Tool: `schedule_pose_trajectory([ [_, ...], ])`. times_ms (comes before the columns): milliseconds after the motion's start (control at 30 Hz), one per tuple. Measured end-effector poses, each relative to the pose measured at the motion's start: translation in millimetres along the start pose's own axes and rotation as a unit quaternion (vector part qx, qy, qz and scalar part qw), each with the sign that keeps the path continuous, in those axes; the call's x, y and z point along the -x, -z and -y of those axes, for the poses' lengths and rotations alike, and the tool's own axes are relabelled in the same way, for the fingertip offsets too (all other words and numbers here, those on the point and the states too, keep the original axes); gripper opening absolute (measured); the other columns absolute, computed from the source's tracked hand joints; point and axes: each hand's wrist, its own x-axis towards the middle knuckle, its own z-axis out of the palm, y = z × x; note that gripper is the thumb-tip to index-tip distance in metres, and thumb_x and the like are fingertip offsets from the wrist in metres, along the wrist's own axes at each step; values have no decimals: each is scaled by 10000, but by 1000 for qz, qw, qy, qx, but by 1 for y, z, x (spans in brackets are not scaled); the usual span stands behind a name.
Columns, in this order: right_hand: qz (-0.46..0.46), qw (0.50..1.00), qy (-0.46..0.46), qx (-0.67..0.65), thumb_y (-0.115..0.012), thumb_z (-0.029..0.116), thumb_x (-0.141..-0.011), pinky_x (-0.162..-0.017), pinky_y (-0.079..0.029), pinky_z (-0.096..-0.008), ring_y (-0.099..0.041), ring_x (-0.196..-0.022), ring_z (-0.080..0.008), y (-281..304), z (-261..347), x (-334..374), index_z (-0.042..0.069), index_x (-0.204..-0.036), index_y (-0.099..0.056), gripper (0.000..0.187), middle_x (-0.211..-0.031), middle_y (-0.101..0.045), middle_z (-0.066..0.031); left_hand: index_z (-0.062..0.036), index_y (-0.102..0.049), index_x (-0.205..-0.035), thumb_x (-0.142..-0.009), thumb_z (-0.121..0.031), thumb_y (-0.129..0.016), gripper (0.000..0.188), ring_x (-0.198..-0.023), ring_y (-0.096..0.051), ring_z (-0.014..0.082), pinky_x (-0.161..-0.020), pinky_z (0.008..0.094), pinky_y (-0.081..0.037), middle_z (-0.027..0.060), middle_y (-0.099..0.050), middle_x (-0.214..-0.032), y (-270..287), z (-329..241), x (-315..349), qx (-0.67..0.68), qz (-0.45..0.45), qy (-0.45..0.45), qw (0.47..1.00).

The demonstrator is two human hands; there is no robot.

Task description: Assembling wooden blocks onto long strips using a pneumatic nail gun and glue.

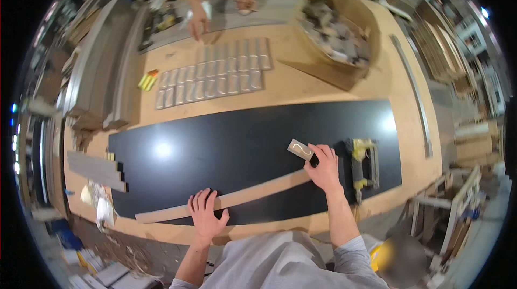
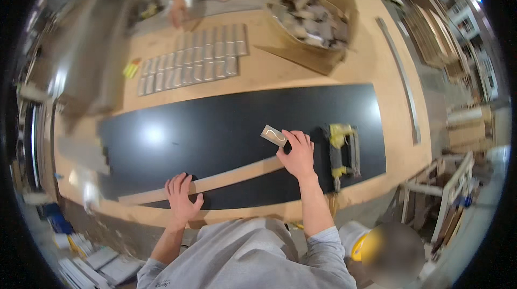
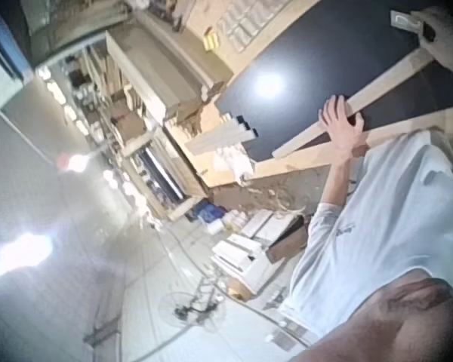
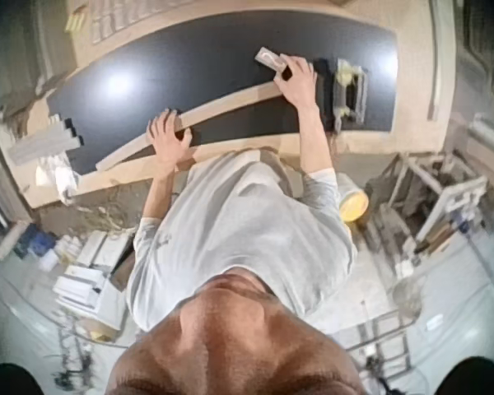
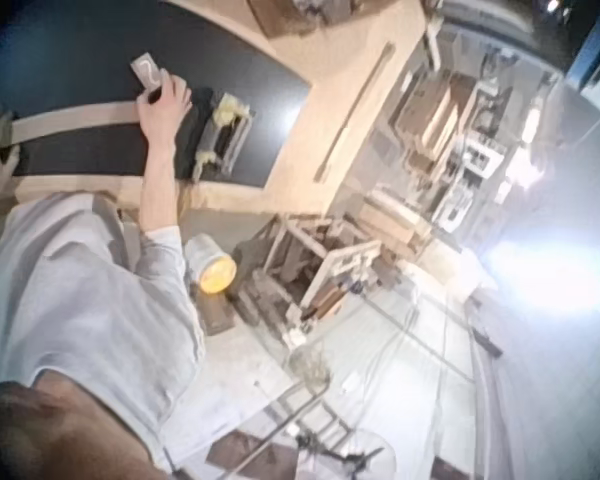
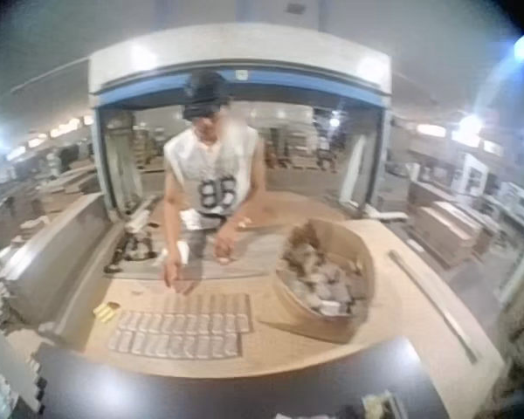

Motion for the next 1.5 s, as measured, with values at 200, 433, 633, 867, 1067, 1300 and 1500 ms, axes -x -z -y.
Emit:
schedule_pose_trajectory([
  [200, -70, 996, -54, 16, -811, 167, -784, -1027, -489, -474, -589, -1232, -317, 8, -46, 32, 173, -1296, -741, 517, -1282, -650, -45, -96, -588, -1459, -835, -354, -834, 719, -1375, -522, 330, -1219, 571, -343, 118, -580, -1446, -29, -96, -73, 74, 113, -114, 984],
  [433, -23, 999, -46, 3, -829, 179, -759, -1024, -491, -487, -582, -1227, -302, 15, -58, 51, 198, -1273, -747, 521, -1274, -638, -21, -110, -651, -1313, -834, -282, -829, 539, -1241, -574, 300, -1143, 491, -402, 92, -608, -1219, -41, -147, -91, 61, 227, -206, 950],
  [633, 54, 998, 4, -14, -834, 171, -778, -1072, -465, -467, -545, -1268, -292, 33, -43, 77, 195, -1295, -735, 527, -1311, -617, -16, -123, -651, -1305, -807, -305, -850, 567, -1259, -562, 305, -1102, 481, -418, 80, -605, -1295, -20, -101, -60, 50, 248, -161, 954],
  [867, 57, 998, 1, -3, -867, 202, -769, -1074, -455, -452, -540, -1281, -281, 31, -46, 84, 219, -1321, -715, 572, -1321, -609, -10, -93, -638, -1309, -814, -329, -864, 593, -1269, -542, 292, -1108, 485, -415, 84, -597, -1313, -45, -131, -72, 61, 235, -198, 950],
  [1067, 50, 999, 2, -21, -866, 181, -757, -1072, -439, -461, -539, -1270, -268, 32, -32, 97, 225, -1253, -745, 513, -1263, -625, 8, -122, -620, -1317, -844, -261, -824, 534, -1138, -667, 365, -967, 518, -538, 107, -648, -1233, -15, -132, -57, 165, 276, -64, 945],
  [1300, 94, 990, 95, -48, -886, 156, -700, -1049, -435, -483, -539, -1247, -278, 15, -13, 108, 215, -1187, -756, 507, -1258, -627, 18, -93, -636, -1314, -849, -217, -858, 530, -1116, -675, 363, -927, 483, -569, 110, -657, -1231, -15, -126, -63, 156, 228, -82, 958],
  [1500, 84, 990, 98, -62, -910, 172, -688, -1045, -437, -489, -536, -1252, -264, 11, -12, 112, 193, -1181, -754, 518, -1263, -628, 21, -60, -676, -1319, -846, -176, -865, 523, -1185, -641, 352, -1000, 464, -546, 117, -664, -1292, -28, -126, -64, 146, 189, -124, 963],
])
